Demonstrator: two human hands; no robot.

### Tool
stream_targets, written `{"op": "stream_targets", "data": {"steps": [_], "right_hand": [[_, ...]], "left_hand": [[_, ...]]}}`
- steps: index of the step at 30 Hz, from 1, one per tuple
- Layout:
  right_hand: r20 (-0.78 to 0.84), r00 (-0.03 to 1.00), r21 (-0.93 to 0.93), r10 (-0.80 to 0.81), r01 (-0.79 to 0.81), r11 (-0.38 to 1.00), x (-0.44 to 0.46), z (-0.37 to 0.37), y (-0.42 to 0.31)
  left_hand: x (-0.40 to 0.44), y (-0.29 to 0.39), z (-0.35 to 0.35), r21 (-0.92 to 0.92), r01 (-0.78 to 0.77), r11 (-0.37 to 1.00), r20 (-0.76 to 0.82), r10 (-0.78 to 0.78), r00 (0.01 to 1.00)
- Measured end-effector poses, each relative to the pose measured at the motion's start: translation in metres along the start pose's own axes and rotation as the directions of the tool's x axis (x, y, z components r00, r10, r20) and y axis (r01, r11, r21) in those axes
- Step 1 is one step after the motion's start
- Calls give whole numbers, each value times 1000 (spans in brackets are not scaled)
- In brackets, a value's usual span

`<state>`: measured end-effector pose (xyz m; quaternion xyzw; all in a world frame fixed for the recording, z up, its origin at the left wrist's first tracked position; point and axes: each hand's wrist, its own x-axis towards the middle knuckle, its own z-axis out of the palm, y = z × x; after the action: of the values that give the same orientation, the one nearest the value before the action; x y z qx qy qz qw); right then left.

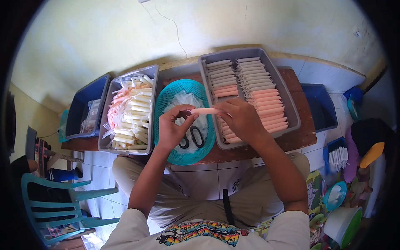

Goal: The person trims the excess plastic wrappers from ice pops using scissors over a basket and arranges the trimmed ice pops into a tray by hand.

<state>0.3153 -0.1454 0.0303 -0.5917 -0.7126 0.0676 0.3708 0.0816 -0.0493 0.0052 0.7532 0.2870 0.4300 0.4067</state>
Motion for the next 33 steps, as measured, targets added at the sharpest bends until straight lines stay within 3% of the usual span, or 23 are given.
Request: {"op": "stream_targets", "data": {"steps": [5, 8, 19, 25, 33], "right_hand": [[-39, 999, -72, 29, -31, 997, -15, -26, 26], [-80, 996, -109, 44, -53, 993, -26, -45, 40], [-94, 921, -181, 378, -390, 903, -69, -99, 82], [-159, 917, -374, 365, -398, 838, -82, -99, 94], [-191, 934, -461, 301, -356, 813, -84, -82, 107]], "left_hand": [[12, 9, 36, 164, -105, 981, 78, 93, 993], [17, 13, 61, 145, -109, 983, 132, 90, 987], [43, 8, 158, 168, -123, 978, 378, 51, 924], [47, 3, 180, 158, -67, 985, 480, -17, 877], [43, -3, 178, 156, -24, 987, 580, -72, 811]]}}
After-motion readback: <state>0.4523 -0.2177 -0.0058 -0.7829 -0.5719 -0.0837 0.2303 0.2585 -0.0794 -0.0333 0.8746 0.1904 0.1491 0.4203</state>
